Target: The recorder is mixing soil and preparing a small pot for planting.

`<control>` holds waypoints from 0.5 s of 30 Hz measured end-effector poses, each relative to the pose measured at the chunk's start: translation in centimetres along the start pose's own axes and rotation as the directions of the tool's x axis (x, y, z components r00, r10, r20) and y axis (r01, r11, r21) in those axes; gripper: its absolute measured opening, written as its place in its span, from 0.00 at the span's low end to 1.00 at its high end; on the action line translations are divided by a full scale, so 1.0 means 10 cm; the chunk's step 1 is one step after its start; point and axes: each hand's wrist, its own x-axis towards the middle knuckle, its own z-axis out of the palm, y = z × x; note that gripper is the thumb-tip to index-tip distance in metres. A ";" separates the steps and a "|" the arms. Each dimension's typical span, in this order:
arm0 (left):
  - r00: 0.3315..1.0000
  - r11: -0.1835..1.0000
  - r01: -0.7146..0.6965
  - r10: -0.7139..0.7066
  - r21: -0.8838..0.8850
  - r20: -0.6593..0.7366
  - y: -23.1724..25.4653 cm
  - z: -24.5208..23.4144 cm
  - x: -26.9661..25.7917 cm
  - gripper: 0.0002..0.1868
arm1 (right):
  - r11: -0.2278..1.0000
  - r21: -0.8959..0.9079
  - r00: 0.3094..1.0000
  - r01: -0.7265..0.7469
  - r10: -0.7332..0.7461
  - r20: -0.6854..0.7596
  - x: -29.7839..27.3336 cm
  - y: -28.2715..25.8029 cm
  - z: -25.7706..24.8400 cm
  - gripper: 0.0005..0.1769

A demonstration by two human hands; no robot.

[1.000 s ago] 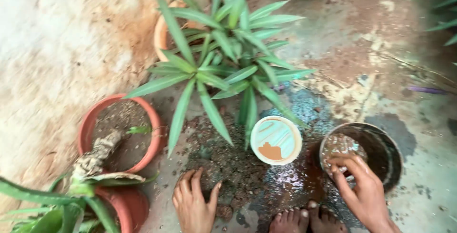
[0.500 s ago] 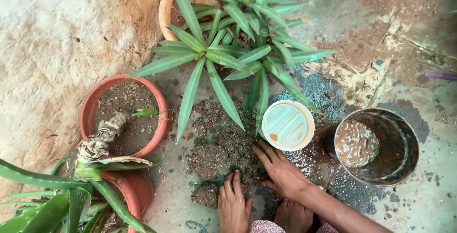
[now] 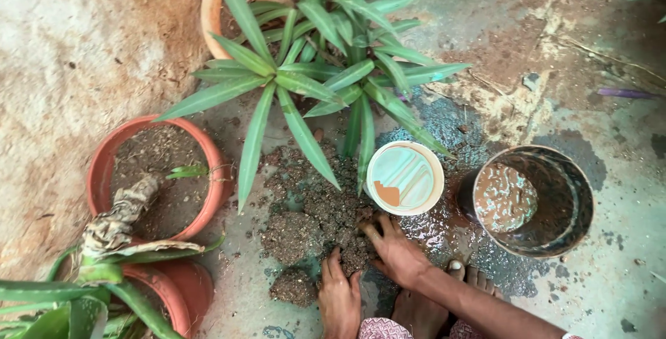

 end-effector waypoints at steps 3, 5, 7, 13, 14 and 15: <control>0.990 0.995 -0.060 0.049 -0.078 -0.135 -0.10 0.20 0.03 0.40 | 0.997 0.073 1.000 -0.026 0.026 -0.007 -0.02 0.03 0.07 0.44; 0.991 0.983 -0.027 0.002 -0.182 -0.137 -0.12 0.34 0.05 0.40 | 0.990 0.123 0.998 -0.070 0.070 0.009 -0.03 -0.02 -0.01 0.41; 0.990 0.959 0.004 -0.043 -0.283 -0.132 -0.12 0.40 0.04 0.41 | 0.978 0.174 0.993 -0.116 0.113 0.024 -0.02 -0.03 -0.03 0.38; 0.987 0.893 0.112 -0.151 -0.435 -0.056 0.00 0.25 -0.03 0.34 | 0.820 0.554 0.981 -0.142 0.193 -0.035 0.14 0.41 0.42 0.25; 0.990 0.920 0.072 -0.113 -0.386 -0.084 0.03 0.23 -0.05 0.35 | 0.663 0.735 0.980 -0.143 0.197 0.013 0.11 0.42 0.40 0.23; 0.991 0.943 0.030 -0.070 -0.331 -0.110 0.05 0.20 -0.06 0.35 | 0.464 0.874 0.980 -0.141 0.191 0.057 0.09 0.43 0.40 0.21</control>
